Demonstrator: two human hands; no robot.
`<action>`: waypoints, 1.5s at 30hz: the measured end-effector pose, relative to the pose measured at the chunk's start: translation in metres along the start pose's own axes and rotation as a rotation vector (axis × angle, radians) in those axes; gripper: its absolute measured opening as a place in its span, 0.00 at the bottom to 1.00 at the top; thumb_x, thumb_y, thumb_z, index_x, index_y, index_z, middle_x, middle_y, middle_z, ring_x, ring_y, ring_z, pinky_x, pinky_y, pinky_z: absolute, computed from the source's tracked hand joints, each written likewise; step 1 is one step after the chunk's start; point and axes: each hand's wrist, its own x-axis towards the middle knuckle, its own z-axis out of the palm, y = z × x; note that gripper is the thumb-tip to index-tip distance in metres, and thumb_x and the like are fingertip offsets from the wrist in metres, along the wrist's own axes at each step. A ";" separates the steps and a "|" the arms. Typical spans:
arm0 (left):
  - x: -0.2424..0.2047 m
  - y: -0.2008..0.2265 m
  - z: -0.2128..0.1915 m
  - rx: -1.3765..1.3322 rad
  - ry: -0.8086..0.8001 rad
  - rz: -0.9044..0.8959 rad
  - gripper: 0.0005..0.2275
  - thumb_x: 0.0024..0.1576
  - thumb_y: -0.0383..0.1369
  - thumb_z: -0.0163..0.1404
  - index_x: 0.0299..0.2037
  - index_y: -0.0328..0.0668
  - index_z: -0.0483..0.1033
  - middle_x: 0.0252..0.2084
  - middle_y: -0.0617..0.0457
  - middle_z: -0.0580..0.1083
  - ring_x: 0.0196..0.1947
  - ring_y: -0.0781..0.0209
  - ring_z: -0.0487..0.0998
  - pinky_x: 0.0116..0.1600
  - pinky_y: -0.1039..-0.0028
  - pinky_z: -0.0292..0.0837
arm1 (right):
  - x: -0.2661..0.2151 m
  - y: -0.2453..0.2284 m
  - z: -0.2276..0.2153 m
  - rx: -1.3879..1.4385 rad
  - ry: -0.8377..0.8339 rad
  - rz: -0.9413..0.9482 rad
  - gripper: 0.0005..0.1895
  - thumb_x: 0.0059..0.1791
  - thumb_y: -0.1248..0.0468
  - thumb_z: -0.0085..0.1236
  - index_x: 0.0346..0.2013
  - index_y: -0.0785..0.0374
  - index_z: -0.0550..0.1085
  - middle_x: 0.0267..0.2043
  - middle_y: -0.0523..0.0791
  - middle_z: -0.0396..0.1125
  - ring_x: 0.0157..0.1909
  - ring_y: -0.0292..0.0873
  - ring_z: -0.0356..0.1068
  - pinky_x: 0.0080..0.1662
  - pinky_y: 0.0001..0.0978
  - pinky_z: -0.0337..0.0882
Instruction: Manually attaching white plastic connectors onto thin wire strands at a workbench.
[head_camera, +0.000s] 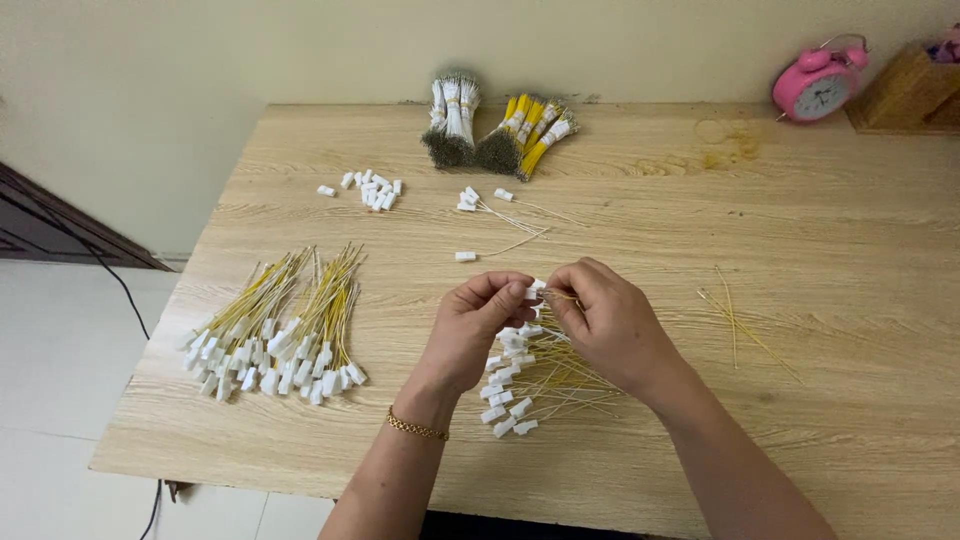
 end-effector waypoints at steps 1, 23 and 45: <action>0.000 -0.002 0.001 0.004 0.001 -0.002 0.08 0.63 0.30 0.54 0.47 0.33 0.80 0.37 0.54 0.79 0.36 0.67 0.78 0.43 0.76 0.75 | -0.001 0.002 0.001 0.004 0.000 0.001 0.08 0.51 0.61 0.57 0.38 0.64 0.73 0.35 0.45 0.70 0.35 0.42 0.73 0.37 0.36 0.72; 0.080 -0.016 -0.089 1.524 0.321 0.334 0.07 0.57 0.32 0.58 0.44 0.44 0.82 0.45 0.45 0.78 0.45 0.45 0.79 0.51 0.60 0.75 | 0.016 0.019 -0.006 -0.229 -0.225 0.207 0.18 0.57 0.54 0.43 0.57 0.61 0.66 0.42 0.45 0.73 0.41 0.43 0.75 0.44 0.38 0.74; 0.002 0.003 0.020 0.345 0.003 0.091 0.08 0.65 0.31 0.51 0.47 0.34 0.79 0.34 0.60 0.75 0.32 0.76 0.70 0.36 0.83 0.69 | 0.006 0.024 0.004 0.316 -0.062 0.270 0.06 0.50 0.65 0.58 0.38 0.65 0.75 0.33 0.40 0.71 0.34 0.31 0.69 0.36 0.25 0.72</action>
